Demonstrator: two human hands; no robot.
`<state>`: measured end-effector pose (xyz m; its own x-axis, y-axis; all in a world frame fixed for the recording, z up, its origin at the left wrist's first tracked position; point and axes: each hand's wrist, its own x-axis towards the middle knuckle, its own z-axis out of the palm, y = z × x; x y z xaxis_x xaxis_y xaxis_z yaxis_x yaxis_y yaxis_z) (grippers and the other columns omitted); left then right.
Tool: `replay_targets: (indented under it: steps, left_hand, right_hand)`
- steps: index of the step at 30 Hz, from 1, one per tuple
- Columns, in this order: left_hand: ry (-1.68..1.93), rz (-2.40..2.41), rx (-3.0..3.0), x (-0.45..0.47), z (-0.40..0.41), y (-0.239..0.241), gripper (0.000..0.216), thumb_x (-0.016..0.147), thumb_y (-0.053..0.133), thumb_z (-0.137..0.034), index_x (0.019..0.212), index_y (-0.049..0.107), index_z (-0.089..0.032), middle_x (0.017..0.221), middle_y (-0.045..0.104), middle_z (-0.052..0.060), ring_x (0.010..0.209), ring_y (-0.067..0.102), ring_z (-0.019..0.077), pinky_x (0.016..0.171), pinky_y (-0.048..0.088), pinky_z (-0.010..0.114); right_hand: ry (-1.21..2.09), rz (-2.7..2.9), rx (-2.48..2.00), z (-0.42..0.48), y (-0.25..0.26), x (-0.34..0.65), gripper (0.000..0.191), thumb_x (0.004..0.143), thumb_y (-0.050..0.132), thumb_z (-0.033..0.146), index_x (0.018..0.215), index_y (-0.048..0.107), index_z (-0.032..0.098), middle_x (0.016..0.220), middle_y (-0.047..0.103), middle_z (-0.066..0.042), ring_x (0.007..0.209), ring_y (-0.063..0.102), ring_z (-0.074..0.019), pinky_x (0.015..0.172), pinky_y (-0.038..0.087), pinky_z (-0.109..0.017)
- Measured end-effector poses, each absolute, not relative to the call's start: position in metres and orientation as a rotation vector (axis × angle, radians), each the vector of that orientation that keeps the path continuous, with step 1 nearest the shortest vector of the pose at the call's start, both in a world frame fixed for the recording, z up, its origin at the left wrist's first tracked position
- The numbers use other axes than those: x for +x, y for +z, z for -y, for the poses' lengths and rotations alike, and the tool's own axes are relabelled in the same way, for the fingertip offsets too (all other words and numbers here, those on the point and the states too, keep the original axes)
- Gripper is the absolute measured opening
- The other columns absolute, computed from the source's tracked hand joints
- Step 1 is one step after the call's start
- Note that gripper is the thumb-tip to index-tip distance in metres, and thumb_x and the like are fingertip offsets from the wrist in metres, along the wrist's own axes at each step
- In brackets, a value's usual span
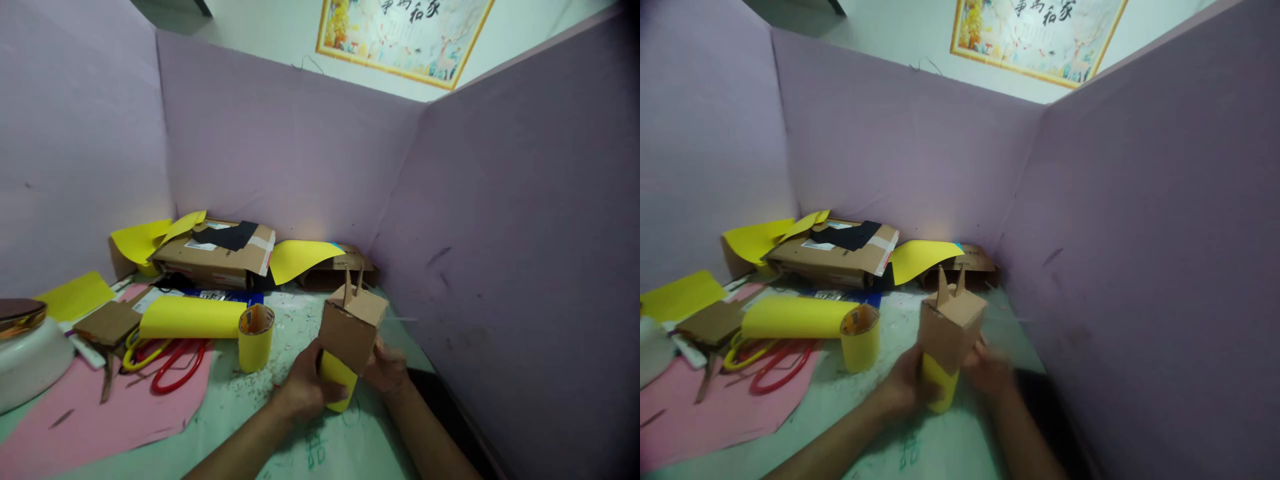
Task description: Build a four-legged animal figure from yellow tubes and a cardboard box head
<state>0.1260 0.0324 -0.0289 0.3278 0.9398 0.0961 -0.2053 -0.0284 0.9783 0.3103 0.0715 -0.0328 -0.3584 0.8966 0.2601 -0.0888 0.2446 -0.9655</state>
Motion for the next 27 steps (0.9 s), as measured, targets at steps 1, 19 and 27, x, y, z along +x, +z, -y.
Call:
replay_targets:
  steps: [1, 19, 27]
  left_hand:
    - [1.092, -0.804, 1.241, 0.127, -0.033, -0.029, 0.057, 0.042, 0.079, -0.021, 0.096, 0.06, -0.018, 0.093, 0.07, 0.007, 0.085, 0.062, 0.0255, 0.072, 0.05, 0.035]
    - [1.152, -1.138, 1.37, 0.134, -0.028, -0.025, 0.067, 0.054, 0.074, -0.013, 0.117, 0.051, -0.016, 0.116, 0.064, 0.012, 0.103, 0.06, 0.0301, 0.085, 0.047, 0.038]
    - [1.087, -1.195, 1.433, 0.135, -0.028, -0.03, 0.065, 0.056, 0.077, -0.017, 0.117, 0.054, -0.015, 0.123, 0.06, 0.015, 0.116, 0.054, 0.0346, 0.095, 0.044, 0.044]
  right_hand:
    - [1.308, 1.536, -0.79, -0.071, -0.032, 0.31, 0.077, 0.07, 0.052, 0.077, 0.131, 0.056, 0.029, 0.113, 0.071, -0.013, 0.099, 0.07, -0.0335, 0.087, 0.052, -0.054]
    - [1.032, 1.53, -0.847, -0.053, 0.0, 0.296, 0.096, 0.055, 0.085, 0.063, 0.135, 0.05, 0.023, 0.115, 0.071, -0.013, 0.111, 0.064, -0.0368, 0.088, 0.055, -0.046]
    - [0.587, 1.741, -1.029, -0.061, -0.001, 0.314, 0.063, 0.061, 0.078, 0.064, 0.107, 0.064, 0.024, 0.099, 0.072, -0.01, 0.107, 0.062, -0.0392, 0.09, 0.052, -0.055]
